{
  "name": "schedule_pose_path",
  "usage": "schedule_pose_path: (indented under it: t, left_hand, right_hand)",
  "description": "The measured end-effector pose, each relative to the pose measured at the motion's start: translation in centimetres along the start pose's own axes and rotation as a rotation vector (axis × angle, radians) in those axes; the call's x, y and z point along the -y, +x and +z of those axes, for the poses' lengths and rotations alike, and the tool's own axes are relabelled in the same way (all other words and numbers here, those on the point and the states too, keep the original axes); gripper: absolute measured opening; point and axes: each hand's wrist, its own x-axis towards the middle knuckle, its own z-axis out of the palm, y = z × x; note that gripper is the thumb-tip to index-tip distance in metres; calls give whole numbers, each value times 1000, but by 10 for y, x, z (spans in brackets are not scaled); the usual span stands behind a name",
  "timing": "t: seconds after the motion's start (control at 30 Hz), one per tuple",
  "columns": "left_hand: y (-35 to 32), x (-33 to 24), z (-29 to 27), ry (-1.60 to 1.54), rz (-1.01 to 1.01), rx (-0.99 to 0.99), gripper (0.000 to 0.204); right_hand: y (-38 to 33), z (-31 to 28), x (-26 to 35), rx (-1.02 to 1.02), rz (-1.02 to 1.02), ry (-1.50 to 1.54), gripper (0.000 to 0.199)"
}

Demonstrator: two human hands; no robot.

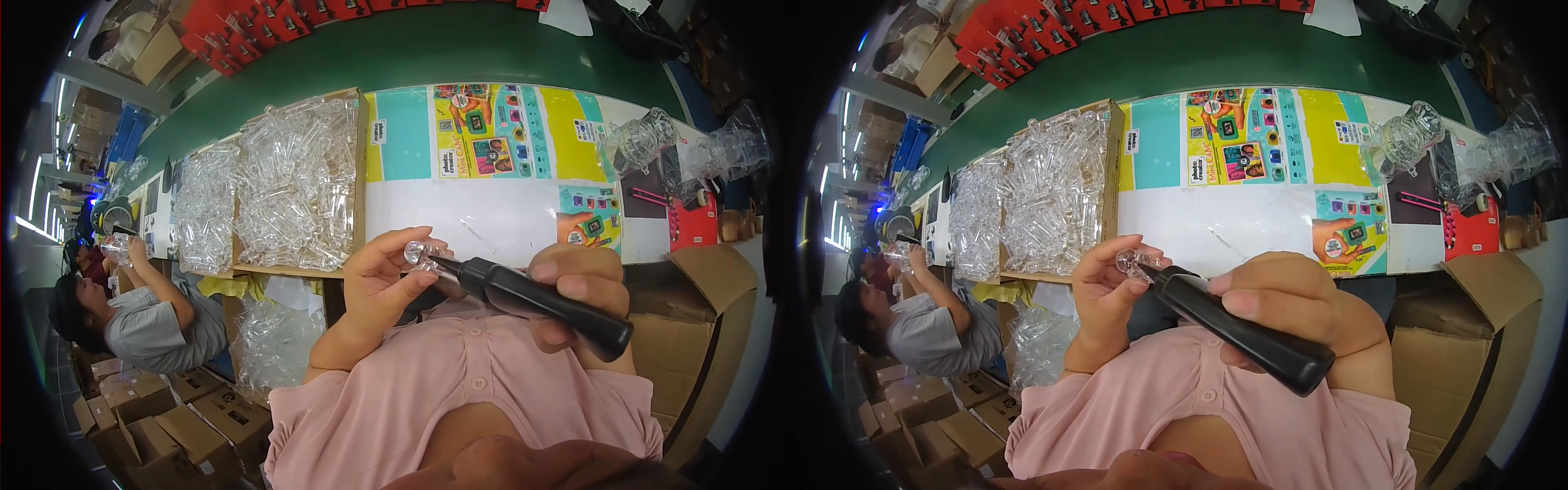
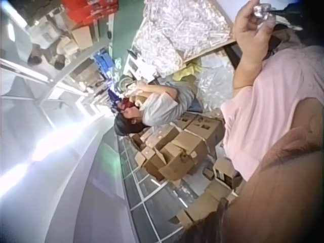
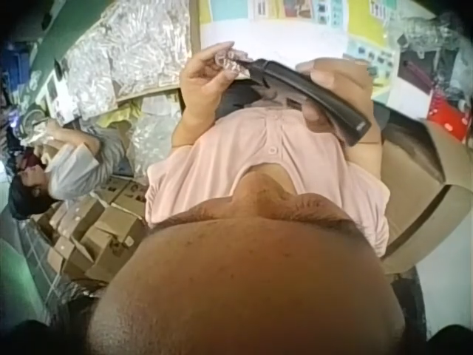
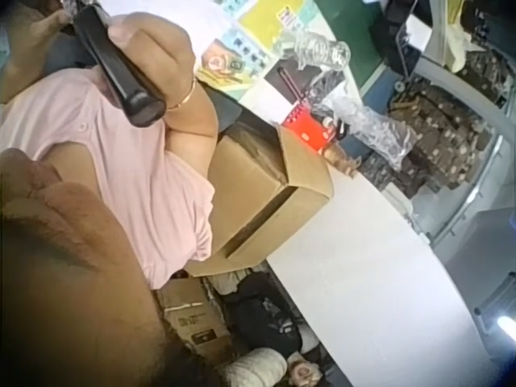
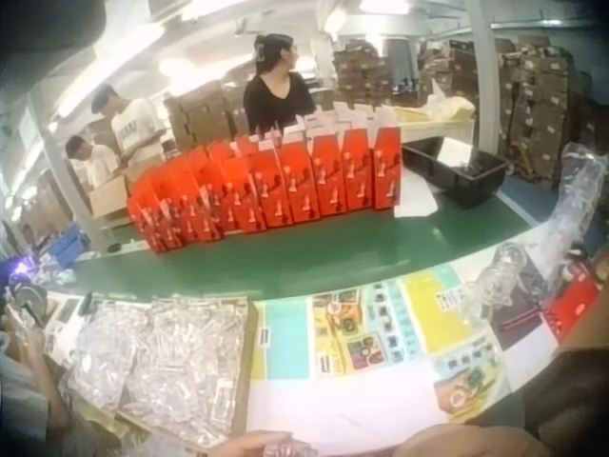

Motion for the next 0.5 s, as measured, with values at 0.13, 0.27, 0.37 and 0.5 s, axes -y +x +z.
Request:
schedule_pose_path:
  t: [0.13, 0.27, 0.37, 0.5]
  left_hand:
    - [-1, 0, -2, -158, -80, 82, 42]
    - [-1, 1, -3, -173, -99, 90, 41]
    - [-1, -1, -2, -156, -103, 88, 40]
    - [0, 1, 0, -30, -29, 27, 38]
  right_hand:
    - [1, -4, 1, 63, 17, 45, 41]
    - [0, -1, 0, 100, 40, 101, 39]
    - [-3, -2, -5, 118, -46, 93, 43]
    - [1, 10, -19, 21, -393, -26, 26]
